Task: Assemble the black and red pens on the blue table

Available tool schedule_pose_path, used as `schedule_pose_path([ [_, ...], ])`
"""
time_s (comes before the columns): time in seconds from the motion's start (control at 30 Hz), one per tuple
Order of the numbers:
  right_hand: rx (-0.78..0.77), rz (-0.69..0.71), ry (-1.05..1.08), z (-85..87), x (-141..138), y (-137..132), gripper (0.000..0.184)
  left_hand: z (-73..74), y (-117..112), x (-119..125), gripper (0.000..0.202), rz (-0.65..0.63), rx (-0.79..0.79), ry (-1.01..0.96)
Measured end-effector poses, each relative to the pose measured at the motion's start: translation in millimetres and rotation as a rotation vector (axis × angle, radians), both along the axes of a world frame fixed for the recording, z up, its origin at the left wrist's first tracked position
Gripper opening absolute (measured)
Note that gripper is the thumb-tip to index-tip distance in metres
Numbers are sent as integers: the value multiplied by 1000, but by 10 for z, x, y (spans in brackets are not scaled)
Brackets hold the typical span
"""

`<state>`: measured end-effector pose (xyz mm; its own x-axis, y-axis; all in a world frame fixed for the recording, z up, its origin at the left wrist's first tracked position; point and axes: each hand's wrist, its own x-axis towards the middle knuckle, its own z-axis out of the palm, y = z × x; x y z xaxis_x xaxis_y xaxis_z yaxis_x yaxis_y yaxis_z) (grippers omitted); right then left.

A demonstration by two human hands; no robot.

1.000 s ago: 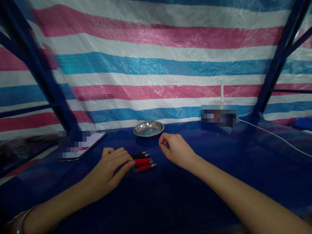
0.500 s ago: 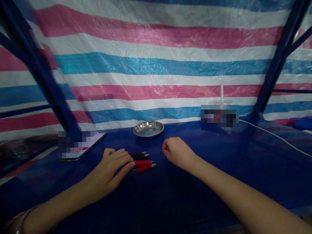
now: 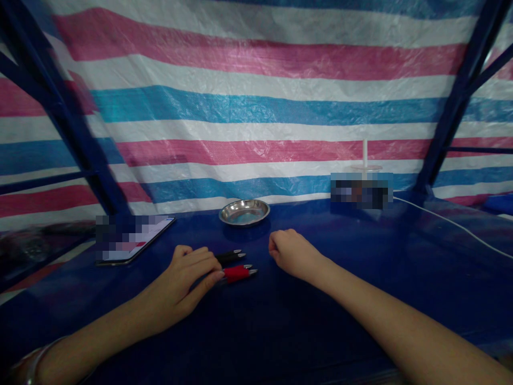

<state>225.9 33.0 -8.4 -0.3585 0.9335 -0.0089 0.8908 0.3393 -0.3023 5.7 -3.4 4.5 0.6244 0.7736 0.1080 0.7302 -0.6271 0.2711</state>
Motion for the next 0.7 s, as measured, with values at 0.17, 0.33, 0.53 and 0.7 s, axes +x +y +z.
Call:
schedule_pose_path([
  [0.17, -11, 7, -20, -7, -3, -7, 10, 2, -3, 1, 26, -52, -21, -8],
  [0.33, -16, 16, -9, -13, 4, -12, 10, 17, -18, 6, 26, -62, -31, 25],
  [0.53, -13, 33, 5, -12, -4, -16, 12, 27, -50, -6, 22, -85, -17, 59],
  [0.7, -5, 45, 18, -14, -2, -15, 12, 43, -48, -11, 17, -135, -32, 74],
])
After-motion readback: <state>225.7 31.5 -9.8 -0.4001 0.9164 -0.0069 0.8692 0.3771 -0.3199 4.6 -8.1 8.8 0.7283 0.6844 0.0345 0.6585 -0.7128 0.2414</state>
